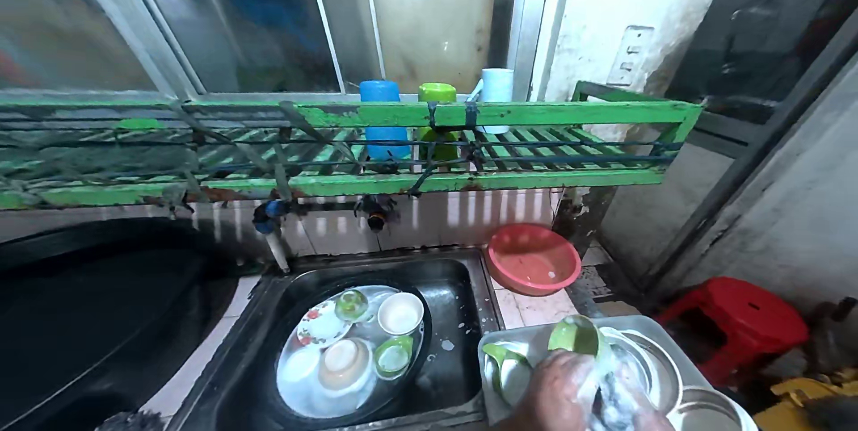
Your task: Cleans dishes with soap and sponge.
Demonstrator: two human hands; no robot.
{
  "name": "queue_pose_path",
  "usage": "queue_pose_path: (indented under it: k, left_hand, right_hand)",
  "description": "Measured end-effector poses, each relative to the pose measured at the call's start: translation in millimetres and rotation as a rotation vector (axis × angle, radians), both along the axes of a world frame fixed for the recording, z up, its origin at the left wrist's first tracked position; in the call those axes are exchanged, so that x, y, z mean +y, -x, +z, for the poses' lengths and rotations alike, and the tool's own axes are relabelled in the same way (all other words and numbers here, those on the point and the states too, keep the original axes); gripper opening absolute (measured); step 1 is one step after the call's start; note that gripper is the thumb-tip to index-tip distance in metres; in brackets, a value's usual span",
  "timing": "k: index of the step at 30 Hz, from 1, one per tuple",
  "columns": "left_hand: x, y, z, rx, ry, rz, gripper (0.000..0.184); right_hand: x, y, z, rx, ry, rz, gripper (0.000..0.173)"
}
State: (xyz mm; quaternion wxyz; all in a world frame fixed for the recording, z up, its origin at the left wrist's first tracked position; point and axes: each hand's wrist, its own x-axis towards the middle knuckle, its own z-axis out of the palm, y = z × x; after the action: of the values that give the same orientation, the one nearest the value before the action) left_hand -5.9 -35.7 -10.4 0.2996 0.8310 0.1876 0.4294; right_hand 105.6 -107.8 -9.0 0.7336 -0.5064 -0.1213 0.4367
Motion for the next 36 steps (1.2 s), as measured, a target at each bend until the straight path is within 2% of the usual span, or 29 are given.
queue_pose_path:
  k: [2, 4, 5, 6, 8, 9, 10, 12, 13, 14, 15, 16, 17, 18, 19, 21, 22, 23, 24, 26, 27, 28, 29, 30, 32, 33, 34, 36]
  left_hand:
    - [1.1, 8.6, -3.6, 0.028, -0.063, -0.119, 0.022]
    - [3.4, 19.3, -14.9, 0.173, -0.188, -0.371, 0.019]
    - [7.6, 21.9, -22.2, 0.265, -0.273, -0.481, 0.020]
    - [12.0, 23.9, -24.8, 0.329, -0.371, -0.523, 0.019]
    - [20.8, 28.8, -7.7, 0.389, -0.516, -0.392, 0.017]
    - [27.0, 29.5, 11.5, 0.397, -0.453, -0.307, 0.017]
    - [33.6, 29.1, 26.6, 0.330, -0.245, -0.241, 0.022]
    - [37.5, 20.3, 39.2, -0.013, 0.460, -0.182, 0.051]
    - [33.7, 13.1, 35.9, -0.205, 0.730, -0.161, 0.069]
    - [28.3, 5.5, 28.4, -0.340, 0.880, -0.143, 0.082]
    - [24.0, 0.1, 19.3, -0.413, 0.932, -0.120, 0.085]
    - [21.7, -1.2, 13.5, -0.417, 0.935, -0.091, 0.078]
    - [22.3, 0.1, 9.9, -0.383, 0.913, -0.055, 0.063]
    - [24.8, 2.8, 7.1, -0.325, 0.862, -0.024, 0.048]
    - [27.1, 6.2, 5.3, -0.253, 0.778, -0.019, 0.039]
    - [23.0, 5.8, -6.4, -0.193, 0.550, -0.032, 0.033]
    - [16.9, 2.7, -13.7, -0.221, 0.484, -0.055, 0.034]
    - [11.8, -1.4, -20.1, -0.286, 0.466, -0.064, 0.037]
    - [9.2, -3.3, -20.2, -0.321, 0.543, -0.057, 0.040]
    - [13.4, -2.6, 0.9, -0.272, 0.968, -0.023, 0.041]
    - [20.5, -3.2, 12.5, -0.206, 1.183, -0.009, 0.040]
    - [27.1, -3.6, 17.6, -0.144, 1.288, -0.023, 0.040]
    - [29.8, -2.9, 17.8, -0.110, 1.263, -0.066, 0.041]
    - [28.3, -3.4, 14.4, -0.115, 1.121, -0.104, 0.042]
    - [20.3, -10.8, 4.6, -0.200, 0.689, -0.086, 0.039]
    - [17.6, -15.2, 0.1, -0.257, 0.556, -0.060, 0.037]
    - [16.5, -15.5, -0.3, -0.262, 0.568, -0.051, 0.037]
    - [22.3, -7.1, 10.4, -0.121, 0.925, -0.103, 0.038]
  right_hand:
    - [-1.3, -10.6, 0.3, -0.077, 0.029, 0.028, 0.036]
    - [-5.9, -38.8, 1.3, -0.195, 0.104, 0.213, 0.040]
    - [-7.1, -48.3, 5.7, -0.275, 0.181, 0.321, 0.037]
    - [-7.7, -53.5, 10.2, -0.347, 0.272, 0.395, 0.036]
    - [-9.8, -55.2, 15.7, -0.365, 0.402, 0.376, 0.034]
    - [-9.4, -55.3, 14.2, -0.298, 0.373, 0.321, 0.026]
    - [-7.8, -53.5, 11.4, -0.183, 0.292, 0.271, 0.018]
    - [-0.7, -39.1, 13.4, 0.040, 0.142, 0.209, 0.019]
    - [4.6, -28.3, 17.6, 0.075, 0.138, 0.176, 0.018]
    - [10.2, -18.4, 21.5, 0.019, 0.185, 0.141, 0.015]
    - [14.8, -12.7, 23.6, -0.125, 0.268, 0.141, 0.022]
    - [16.8, -12.8, 24.5, -0.311, 0.349, 0.214, 0.042]
    - [18.7, -17.8, 23.9, -0.458, 0.400, 0.314, 0.058]
    - [20.7, -25.3, 21.4, -0.546, 0.423, 0.383, 0.066]
    - [22.8, -32.8, 18.3, -0.582, 0.421, 0.399, 0.067]
    - [22.9, -31.1, 21.4, -0.538, 0.353, 0.328, 0.053]
    - [21.0, -22.8, 26.6, -0.510, 0.317, 0.298, 0.046]
    - [18.5, -13.4, 31.8, -0.531, 0.297, 0.290, 0.047]
    - [13.9, -4.3, 36.2, -0.612, 0.289, 0.301, 0.054]
    - [1.7, 7.9, 39.8, -0.927, 0.247, 0.353, 0.065]
    - [-2.7, 8.7, 37.8, -1.092, 0.204, 0.374, 0.066]
    - [-4.5, 7.5, 34.1, -1.164, 0.168, 0.370, 0.065]
    - [-4.6, 5.5, 29.6, -1.102, 0.146, 0.344, 0.063]
    - [-1.9, 4.8, 25.5, -0.927, 0.132, 0.277, 0.062]
    - [8.7, 7.1, 23.3, -0.571, 0.124, 0.106, 0.057]
    - [9.3, 7.9, 25.7, -0.527, 0.133, 0.091, 0.057]
    - [4.7, 7.1, 28.4, -0.607, 0.154, 0.151, 0.060]
    - [-8.1, -1.2, 34.6, -1.046, 0.150, 0.398, 0.053]
